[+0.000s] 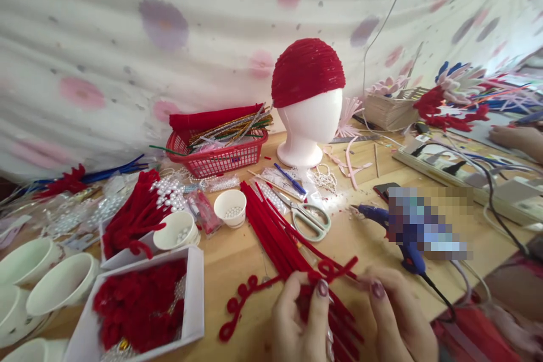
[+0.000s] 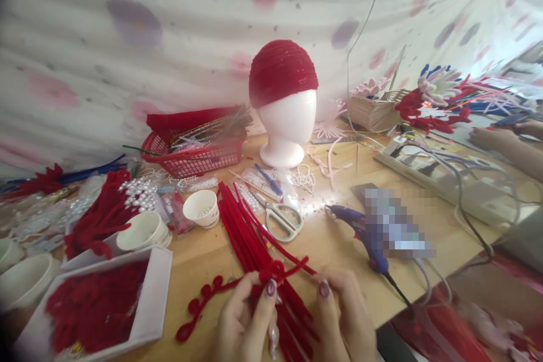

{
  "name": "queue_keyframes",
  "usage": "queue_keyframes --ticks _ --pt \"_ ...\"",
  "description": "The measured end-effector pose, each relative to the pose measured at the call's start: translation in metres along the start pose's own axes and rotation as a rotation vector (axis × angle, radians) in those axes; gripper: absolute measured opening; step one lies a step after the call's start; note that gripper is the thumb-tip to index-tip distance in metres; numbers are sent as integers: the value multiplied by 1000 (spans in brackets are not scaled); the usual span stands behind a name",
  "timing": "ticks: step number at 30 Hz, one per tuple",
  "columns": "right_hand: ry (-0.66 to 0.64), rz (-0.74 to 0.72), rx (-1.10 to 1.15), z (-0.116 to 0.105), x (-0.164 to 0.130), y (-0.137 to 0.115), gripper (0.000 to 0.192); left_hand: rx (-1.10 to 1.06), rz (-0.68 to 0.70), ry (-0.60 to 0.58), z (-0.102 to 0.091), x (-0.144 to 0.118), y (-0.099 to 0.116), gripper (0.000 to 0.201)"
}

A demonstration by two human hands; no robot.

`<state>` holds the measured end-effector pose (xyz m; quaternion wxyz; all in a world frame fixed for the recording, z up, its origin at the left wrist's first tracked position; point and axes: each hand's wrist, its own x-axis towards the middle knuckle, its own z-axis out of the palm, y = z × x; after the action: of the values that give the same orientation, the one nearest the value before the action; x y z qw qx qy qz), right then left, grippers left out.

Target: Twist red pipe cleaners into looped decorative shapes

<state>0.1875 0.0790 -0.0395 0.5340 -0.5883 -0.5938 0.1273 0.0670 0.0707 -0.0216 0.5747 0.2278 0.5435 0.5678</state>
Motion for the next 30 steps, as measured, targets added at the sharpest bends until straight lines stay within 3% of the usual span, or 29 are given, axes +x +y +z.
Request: queue_keyframes --ticks 2,4,11,15,21,27,30 --pt "-158 224 241 8 1 -12 38 -39 -17 -74 -9 -3 17 50" --pt "-308 327 439 16 1 -22 49 -56 -41 -156 -19 -5 29 50" --pt "-461 340 729 35 -7 -52 41 -14 -24 -324 -49 -13 38 39" --pt "-436 350 875 40 -12 -62 44 -47 2 -355 -58 -17 42 33" --pt "-360 418 853 41 -8 -61 50 -60 43 -439 -70 -12 52 30" --pt "-380 402 782 42 -11 -54 49 66 79 -349 -69 -15 50 33" --pt "-372 420 781 43 -19 -53 50 122 64 -360 -70 -19 47 34"
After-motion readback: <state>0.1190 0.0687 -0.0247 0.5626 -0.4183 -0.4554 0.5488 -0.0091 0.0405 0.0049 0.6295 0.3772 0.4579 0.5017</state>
